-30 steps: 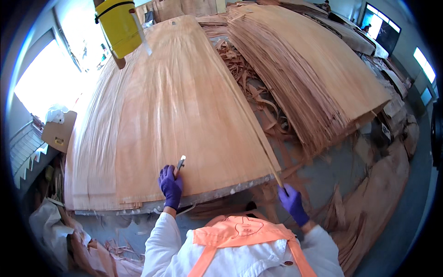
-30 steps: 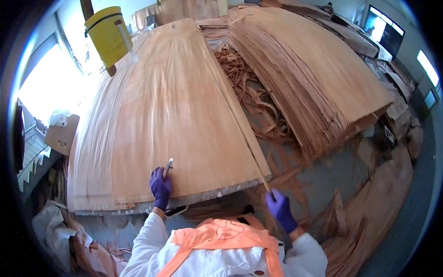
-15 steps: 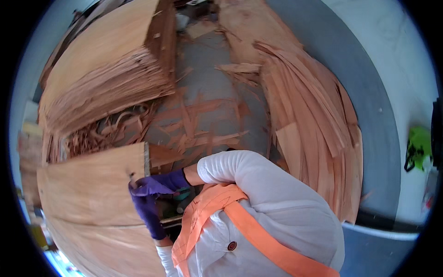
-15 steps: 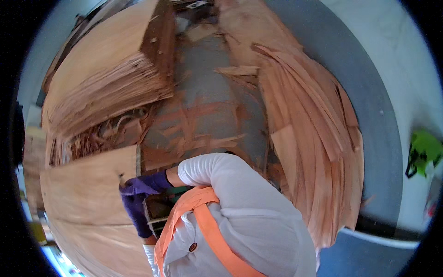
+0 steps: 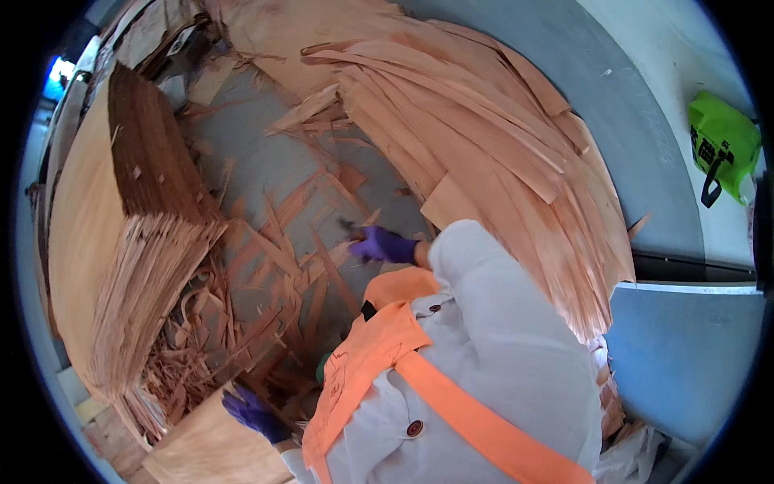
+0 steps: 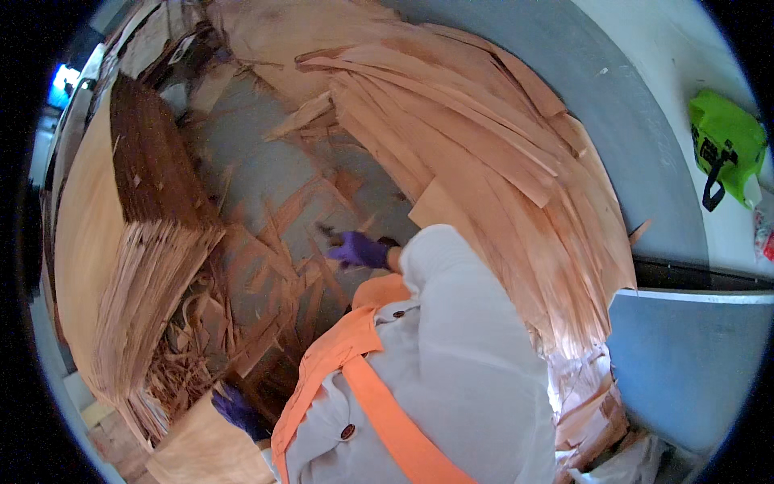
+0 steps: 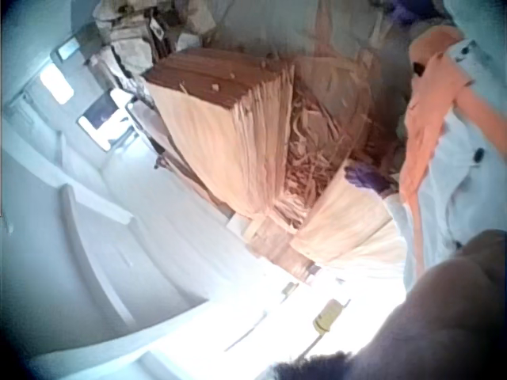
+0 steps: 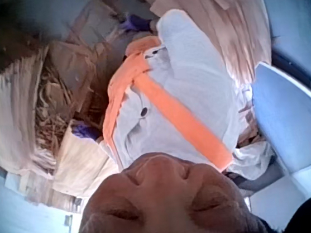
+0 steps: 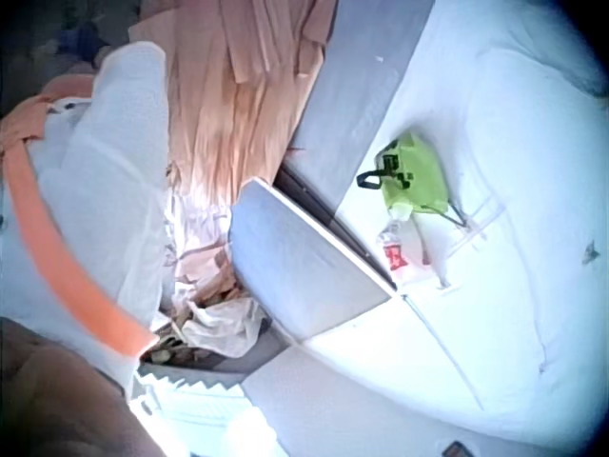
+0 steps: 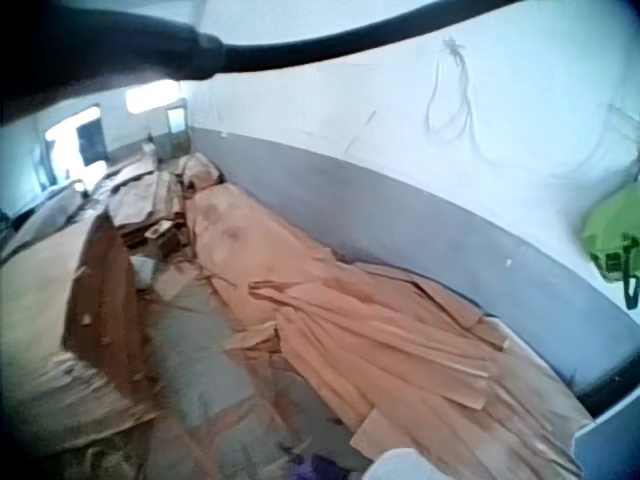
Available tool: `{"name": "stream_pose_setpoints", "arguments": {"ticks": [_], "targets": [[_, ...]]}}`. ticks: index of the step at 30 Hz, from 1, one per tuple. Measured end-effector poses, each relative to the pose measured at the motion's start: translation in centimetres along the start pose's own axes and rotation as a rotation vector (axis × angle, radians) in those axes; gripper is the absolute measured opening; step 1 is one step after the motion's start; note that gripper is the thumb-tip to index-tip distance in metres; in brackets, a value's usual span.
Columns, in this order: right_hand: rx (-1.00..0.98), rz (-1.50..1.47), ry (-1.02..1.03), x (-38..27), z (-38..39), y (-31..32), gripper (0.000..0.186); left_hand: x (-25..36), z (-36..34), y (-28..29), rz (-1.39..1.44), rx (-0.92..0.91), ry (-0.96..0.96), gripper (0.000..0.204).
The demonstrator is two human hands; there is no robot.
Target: The person trims wood veneer sheets using a knife, applies adhesive tape to a small veneer patch, and aligns the patch on a large veneer surface.
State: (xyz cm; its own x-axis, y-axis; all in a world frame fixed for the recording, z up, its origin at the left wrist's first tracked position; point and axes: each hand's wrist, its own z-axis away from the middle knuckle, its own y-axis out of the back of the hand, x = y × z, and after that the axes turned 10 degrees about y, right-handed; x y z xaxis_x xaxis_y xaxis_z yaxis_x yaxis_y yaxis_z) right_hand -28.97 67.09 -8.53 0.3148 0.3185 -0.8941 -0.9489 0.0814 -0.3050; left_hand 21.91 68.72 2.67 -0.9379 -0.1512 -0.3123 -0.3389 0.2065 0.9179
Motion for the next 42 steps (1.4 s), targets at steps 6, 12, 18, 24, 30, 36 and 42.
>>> {"name": "stream_pose_setpoints", "arguments": {"ticks": [6, 12, 18, 24, 30, 36, 42], "targets": [[0.091, 1.486, 0.378, 8.5, 0.6, 20.6, 0.020, 2.1, -0.2, -2.2, -0.159, -0.269, 0.429, 0.054], [-0.135, 1.411, 0.459, 11.3, -0.4, 28.5, 0.020, 4.4, -2.2, 4.2, -0.017, -0.228, 0.570, 0.052], [-0.186, 0.642, -0.359, 9.7, 1.2, 27.8, 0.015, 3.5, 4.2, 2.2, -0.044, -0.196, 0.532, 0.050], [-0.226, 0.766, -0.533, 4.2, -9.3, 15.6, 0.015, 4.6, 2.9, 3.8, -0.004, -0.193, 0.554, 0.052], [-0.502, 1.106, -0.196, 7.9, -22.0, 13.9, 0.017, 4.4, 0.5, 4.5, 0.090, -0.202, 0.558, 0.055], [-0.468, 1.036, -0.181, 1.6, -30.6, 2.8, 0.022, 4.0, 0.8, 5.0, 0.199, -0.250, 0.610, 0.056], [-0.429, 0.789, -0.083, -8.2, -36.2, -15.1, 0.024, 1.6, -2.3, 7.4, 0.509, -0.328, 0.745, 0.043]]}}
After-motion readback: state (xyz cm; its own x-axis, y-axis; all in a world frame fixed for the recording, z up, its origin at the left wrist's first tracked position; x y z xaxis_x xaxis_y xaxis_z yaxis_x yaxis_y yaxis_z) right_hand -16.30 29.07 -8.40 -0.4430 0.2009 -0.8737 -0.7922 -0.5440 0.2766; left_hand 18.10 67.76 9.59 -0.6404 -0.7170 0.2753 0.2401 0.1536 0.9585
